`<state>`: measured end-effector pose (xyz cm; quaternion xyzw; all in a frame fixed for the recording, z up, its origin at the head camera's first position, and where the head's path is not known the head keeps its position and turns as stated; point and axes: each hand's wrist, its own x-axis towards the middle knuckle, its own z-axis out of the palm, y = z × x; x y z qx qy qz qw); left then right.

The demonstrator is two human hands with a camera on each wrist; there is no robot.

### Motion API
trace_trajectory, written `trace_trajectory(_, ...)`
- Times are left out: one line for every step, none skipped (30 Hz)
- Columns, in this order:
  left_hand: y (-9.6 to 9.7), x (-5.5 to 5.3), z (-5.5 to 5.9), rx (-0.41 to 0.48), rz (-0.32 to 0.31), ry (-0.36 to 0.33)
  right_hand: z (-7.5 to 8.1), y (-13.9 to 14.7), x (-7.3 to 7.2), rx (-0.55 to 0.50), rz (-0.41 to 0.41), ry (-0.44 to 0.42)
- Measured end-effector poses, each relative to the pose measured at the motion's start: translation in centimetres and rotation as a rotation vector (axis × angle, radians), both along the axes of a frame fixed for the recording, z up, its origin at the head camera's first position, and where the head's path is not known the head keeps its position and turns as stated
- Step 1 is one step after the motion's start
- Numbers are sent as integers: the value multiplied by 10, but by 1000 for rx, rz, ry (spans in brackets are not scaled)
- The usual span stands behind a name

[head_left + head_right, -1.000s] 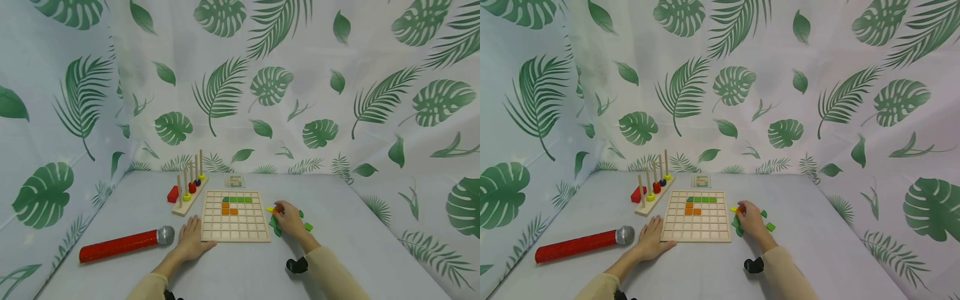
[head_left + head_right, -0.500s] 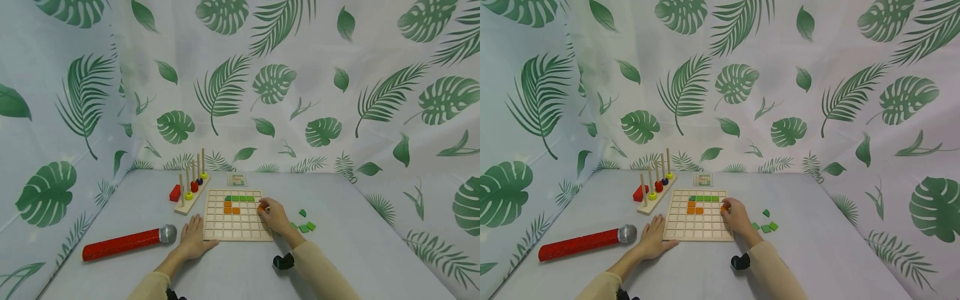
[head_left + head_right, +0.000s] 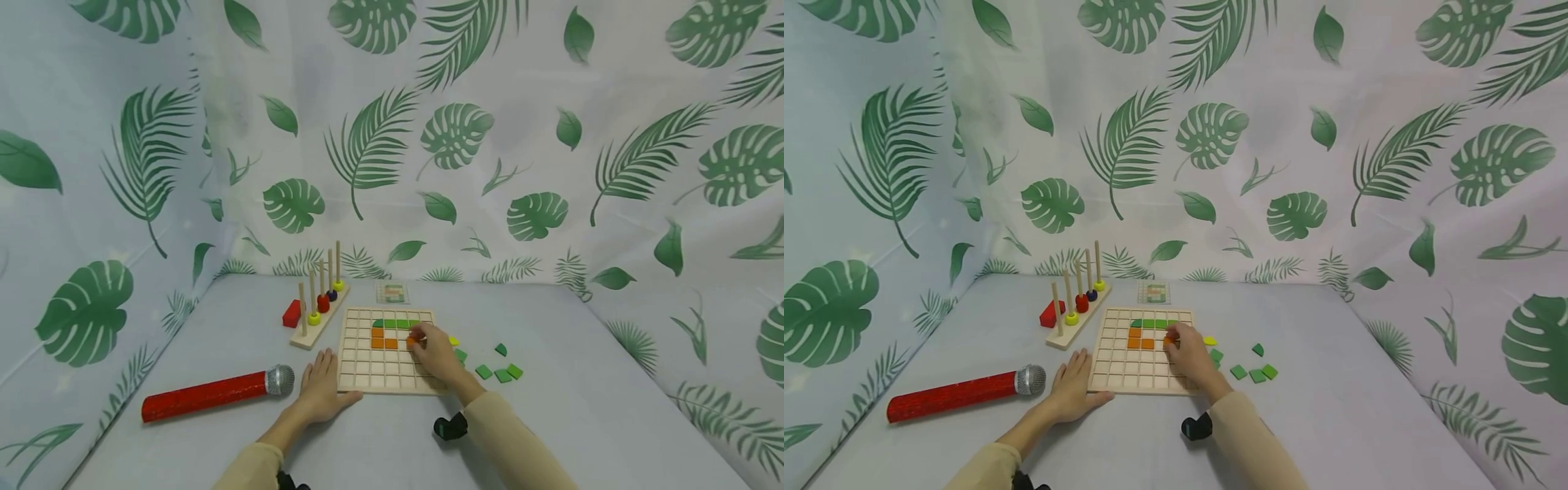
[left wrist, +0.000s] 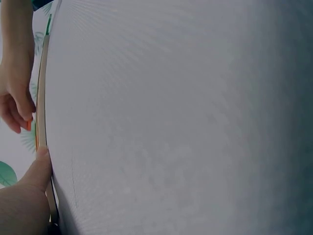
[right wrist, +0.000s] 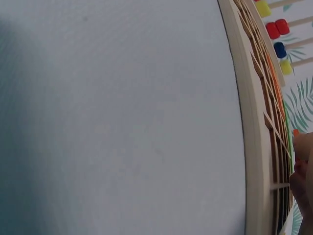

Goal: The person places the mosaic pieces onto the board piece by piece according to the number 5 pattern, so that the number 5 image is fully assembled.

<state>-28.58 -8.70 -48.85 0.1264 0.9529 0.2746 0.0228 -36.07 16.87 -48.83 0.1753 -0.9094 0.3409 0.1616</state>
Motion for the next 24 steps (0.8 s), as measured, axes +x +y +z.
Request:
trace_trajectory(-1,0,1,-1,0,1,0,-2,0,-6,4,-10)
trace_trajectory(-1,1,1,3,-2,5,0,-4,0,-8,8,-18)
trace_trajectory(-1,1,2,3,-3,3,0,-6,0,-7,11,-25)
trace_trajectory(-1,1,2,7,-5,4,-1,-7,0,-2,12,-29)
trace_trajectory(-1,1,2,14,-9,1,-1,-8,0,2,13,-31)
trace_trajectory(-1,1,2,14,-8,2,-2,-9,-1,8,17,-31)
trace_trajectory(-1,1,2,9,-5,2,-2,-10,-1,13,18,-32)
trace_trajectory(-1,1,2,14,-6,5,-2,-11,-2,18,21,-30)
trace_trajectory(-2,1,2,10,-3,4,-2,-11,-2,16,25,-32)
trace_trajectory(-1,1,2,13,-4,6,-2,-12,-3,16,27,-31)
trace_trajectory(-1,1,2,9,-3,5,-2,-12,-3,13,30,-31)
trace_trajectory(-1,1,3,2,0,9,-2,-12,-3,14,33,-30)
trace_trajectory(-1,1,3,-3,1,8,-2,-12,-4,11,36,-32)
trace_trajectory(-1,1,3,-2,0,9,-2,-13,-4,11,40,-32)
trace_trajectory(-1,1,3,-4,2,7,-2,-13,-4,15,44,-31)
trace_trajectory(-1,1,3,-6,2,6,-2,-13,-5,19,45,-33)
trace_trajectory(-1,1,3,-8,3,6,-3,-13,-5,22,49,-32)
trace_trajectory(0,1,3,-11,3,6,-3,-13,-5,28,48,-33)
trace_trajectory(0,1,3,-15,3,5,-3,-13,-6,33,50,-31)
trace_trajectory(0,1,3,-13,2,4,-3,-14,-6,37,48,-29)
trace_trajectory(0,1,3,-11,0,7,-3,-14,-6,39,45,-30)
trace_trajectory(-1,1,3,-15,0,6,-3,-14,-7,35,41,-34)
trace_trajectory(-1,0,3,-16,0,5,-3,-15,-7,34,40,-31)
trace_trajectory(-1,0,3,-17,0,4,-3,-15,-8,30,37,-31)
